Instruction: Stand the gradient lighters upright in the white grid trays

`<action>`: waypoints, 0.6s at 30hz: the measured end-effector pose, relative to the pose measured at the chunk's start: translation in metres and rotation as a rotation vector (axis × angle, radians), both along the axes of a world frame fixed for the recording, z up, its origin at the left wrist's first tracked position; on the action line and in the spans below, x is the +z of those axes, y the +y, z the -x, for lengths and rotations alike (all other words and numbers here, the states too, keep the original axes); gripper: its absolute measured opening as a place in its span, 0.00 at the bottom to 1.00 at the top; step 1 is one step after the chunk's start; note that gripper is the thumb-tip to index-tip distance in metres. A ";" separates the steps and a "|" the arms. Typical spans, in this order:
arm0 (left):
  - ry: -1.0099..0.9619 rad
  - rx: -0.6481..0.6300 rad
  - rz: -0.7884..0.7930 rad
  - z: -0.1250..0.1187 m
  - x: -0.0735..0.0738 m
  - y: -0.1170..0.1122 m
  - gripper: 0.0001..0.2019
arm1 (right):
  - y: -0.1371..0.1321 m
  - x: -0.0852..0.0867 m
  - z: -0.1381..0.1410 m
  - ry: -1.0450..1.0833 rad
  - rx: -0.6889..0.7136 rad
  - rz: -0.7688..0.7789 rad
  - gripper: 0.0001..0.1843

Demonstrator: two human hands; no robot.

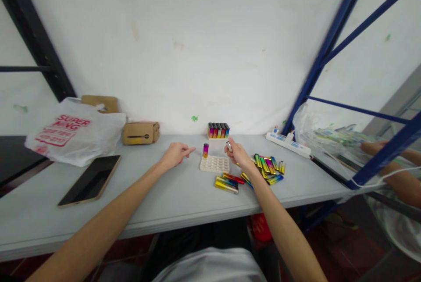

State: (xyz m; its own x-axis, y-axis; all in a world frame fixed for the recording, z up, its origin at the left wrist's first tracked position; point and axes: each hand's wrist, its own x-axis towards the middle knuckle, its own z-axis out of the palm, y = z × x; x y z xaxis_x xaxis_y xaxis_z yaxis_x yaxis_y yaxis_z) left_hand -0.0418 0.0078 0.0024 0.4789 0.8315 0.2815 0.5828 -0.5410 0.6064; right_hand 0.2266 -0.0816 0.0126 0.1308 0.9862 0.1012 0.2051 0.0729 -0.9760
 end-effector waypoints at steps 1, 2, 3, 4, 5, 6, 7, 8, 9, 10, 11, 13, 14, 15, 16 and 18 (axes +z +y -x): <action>0.007 0.006 -0.014 0.001 0.000 0.001 0.34 | 0.002 -0.002 0.000 -0.030 0.017 -0.029 0.31; 0.016 0.013 -0.027 0.002 -0.001 0.003 0.35 | 0.003 -0.004 0.000 -0.071 0.028 -0.067 0.31; 0.027 0.017 -0.035 0.002 -0.002 0.005 0.35 | 0.003 -0.006 0.000 -0.121 0.039 -0.104 0.30; 0.036 0.019 -0.036 0.003 -0.003 0.007 0.35 | 0.004 -0.008 0.000 -0.176 0.055 -0.136 0.28; 0.043 0.018 -0.035 0.004 -0.005 0.009 0.34 | 0.003 -0.009 0.001 -0.233 0.074 -0.169 0.26; 0.048 0.014 -0.032 0.004 -0.007 0.010 0.34 | 0.002 -0.008 0.002 -0.286 0.092 -0.207 0.24; 0.053 0.011 -0.030 0.004 -0.008 0.011 0.34 | 0.001 -0.008 0.003 -0.331 0.104 -0.251 0.22; 0.057 0.006 -0.027 0.003 -0.009 0.012 0.34 | 0.000 -0.006 0.004 -0.367 0.107 -0.293 0.21; 0.060 0.001 -0.025 0.002 -0.010 0.011 0.33 | -0.001 -0.005 0.005 -0.398 0.104 -0.324 0.20; 0.063 -0.004 -0.022 0.001 -0.011 0.010 0.33 | -0.002 -0.003 0.006 -0.424 0.098 -0.337 0.20; 0.066 -0.010 -0.019 0.000 -0.011 0.009 0.33 | -0.003 -0.002 0.007 -0.445 0.095 -0.329 0.20; 0.071 -0.027 -0.007 -0.004 -0.011 0.006 0.33 | -0.005 0.001 0.009 -0.466 0.100 -0.283 0.22; 0.072 -0.039 0.003 -0.005 -0.010 0.004 0.33 | -0.006 0.001 0.010 -0.464 0.097 -0.271 0.22; 0.070 -0.050 0.014 -0.006 -0.009 0.003 0.33 | -0.007 0.002 0.011 -0.457 0.089 -0.274 0.22; 0.069 -0.061 0.026 -0.007 -0.008 0.002 0.33 | -0.008 0.002 0.013 -0.451 0.079 -0.289 0.21; 0.074 -0.091 0.052 -0.007 -0.006 0.001 0.33 | -0.011 0.003 0.018 -0.481 0.078 -0.335 0.18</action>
State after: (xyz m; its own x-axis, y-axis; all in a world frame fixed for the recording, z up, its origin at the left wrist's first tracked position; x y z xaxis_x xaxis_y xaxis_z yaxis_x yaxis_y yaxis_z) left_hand -0.0352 0.0088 -0.0033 0.5707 0.7963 0.2006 0.5771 -0.5627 0.5919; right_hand 0.2082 -0.0923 0.0155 -0.0784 0.8951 0.4389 0.6004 0.3939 -0.6960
